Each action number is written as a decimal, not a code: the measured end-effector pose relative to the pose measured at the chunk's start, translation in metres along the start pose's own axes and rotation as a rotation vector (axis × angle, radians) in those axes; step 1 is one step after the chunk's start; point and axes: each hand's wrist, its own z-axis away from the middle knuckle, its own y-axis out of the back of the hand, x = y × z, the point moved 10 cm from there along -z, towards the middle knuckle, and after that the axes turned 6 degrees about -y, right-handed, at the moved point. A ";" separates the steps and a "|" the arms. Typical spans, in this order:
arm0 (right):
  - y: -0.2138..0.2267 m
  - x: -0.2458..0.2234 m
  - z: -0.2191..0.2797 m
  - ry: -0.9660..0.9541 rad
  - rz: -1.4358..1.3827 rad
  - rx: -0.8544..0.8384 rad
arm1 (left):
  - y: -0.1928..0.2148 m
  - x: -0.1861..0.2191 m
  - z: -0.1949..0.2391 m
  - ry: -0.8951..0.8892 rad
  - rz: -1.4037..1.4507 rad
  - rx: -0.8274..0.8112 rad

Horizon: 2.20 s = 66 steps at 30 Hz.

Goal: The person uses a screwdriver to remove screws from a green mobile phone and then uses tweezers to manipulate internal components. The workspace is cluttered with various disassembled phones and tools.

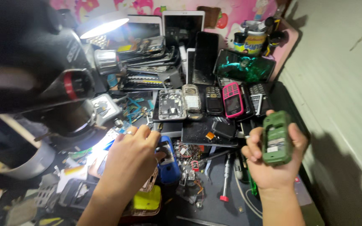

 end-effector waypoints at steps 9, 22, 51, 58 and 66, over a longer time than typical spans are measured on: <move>0.002 0.009 -0.006 -0.079 -0.003 -0.025 | 0.031 0.010 0.025 -0.253 0.344 0.349; 0.001 0.020 -0.006 -0.066 0.135 0.070 | -0.176 0.131 0.085 -0.568 0.499 -0.206; -0.056 0.065 -0.007 -0.161 0.465 0.238 | 0.054 0.029 0.039 -0.374 0.943 0.436; -0.075 0.082 -0.028 -0.029 0.321 0.216 | 0.024 0.008 0.026 -0.084 1.167 0.514; -0.060 0.099 -0.021 -0.004 0.313 0.168 | -0.017 0.025 0.039 -0.142 1.416 0.597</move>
